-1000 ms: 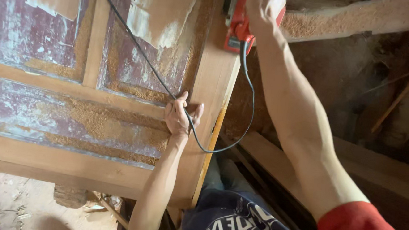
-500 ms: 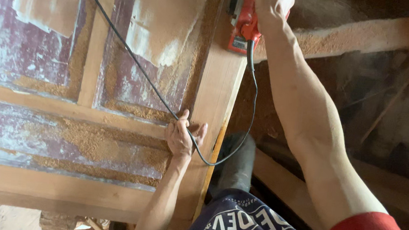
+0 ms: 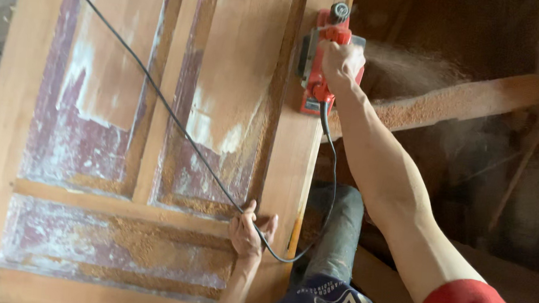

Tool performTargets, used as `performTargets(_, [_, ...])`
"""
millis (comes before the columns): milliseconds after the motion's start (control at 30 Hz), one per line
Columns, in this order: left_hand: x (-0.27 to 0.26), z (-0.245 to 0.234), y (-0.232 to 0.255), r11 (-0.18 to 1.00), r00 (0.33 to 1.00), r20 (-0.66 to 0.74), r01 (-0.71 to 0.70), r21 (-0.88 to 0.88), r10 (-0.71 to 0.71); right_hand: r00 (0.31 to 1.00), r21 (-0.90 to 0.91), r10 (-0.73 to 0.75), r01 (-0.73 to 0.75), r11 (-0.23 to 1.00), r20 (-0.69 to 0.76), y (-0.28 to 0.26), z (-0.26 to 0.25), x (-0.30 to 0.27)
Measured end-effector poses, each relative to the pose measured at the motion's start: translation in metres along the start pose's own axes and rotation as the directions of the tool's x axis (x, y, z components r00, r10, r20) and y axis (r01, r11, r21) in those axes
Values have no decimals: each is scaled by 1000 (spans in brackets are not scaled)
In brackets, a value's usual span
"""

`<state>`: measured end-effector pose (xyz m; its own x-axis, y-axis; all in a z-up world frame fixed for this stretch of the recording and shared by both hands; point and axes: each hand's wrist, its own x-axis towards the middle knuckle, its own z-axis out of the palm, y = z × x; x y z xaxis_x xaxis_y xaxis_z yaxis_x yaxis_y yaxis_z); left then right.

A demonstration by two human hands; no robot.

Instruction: The person uses a red electric sander to smooth the surface of a large wooden door. They move the sander across the raised panels and frame, generating sawdust as they work.

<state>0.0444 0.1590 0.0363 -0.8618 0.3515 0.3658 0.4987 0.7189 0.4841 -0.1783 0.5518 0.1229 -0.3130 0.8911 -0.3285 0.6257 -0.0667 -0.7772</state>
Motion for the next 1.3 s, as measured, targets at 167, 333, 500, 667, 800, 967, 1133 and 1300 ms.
performTargets(167, [10, 4, 6, 1000, 999, -54, -4, -18, 3, 999, -32, -37, 37, 999, 2, -10, 2, 17])
performTargets(333, [47, 45, 25, 982, 1000, -5, -18, -190, 17, 998, -14, -67, 67, 998, -18, -17, 11, 50])
performTargets(500, [109, 105, 44, 961, 987, 123, -68, -269, 104, 998, -24, -58, 58, 998, -4, -15, 23, 81])
performTargets(667, [179, 152, 53, 979, 977, 101, -180, -95, 189, 998, 80, -49, 46, 996, 40, -35, 22, 95])
performTargets(800, [210, 163, 61, 988, 977, 160, -133, -82, 145, 1000, 39, 6, -8, 999, 29, -56, 21, 102])
performTargets(967, [221, 158, 65, 984, 979, 108, -168, -64, 174, 1000, 24, -19, 19, 1000, 2, -68, 22, 118])
performTargets(1133, [225, 152, 67, 989, 977, 154, -143, -47, 149, 999, 45, -41, 41, 998, -6, -70, 28, 142])
performTargets(1300, [227, 152, 71, 989, 983, 115, -141, -41, 145, 998, 18, -68, 68, 998, -6, -70, 38, 182])
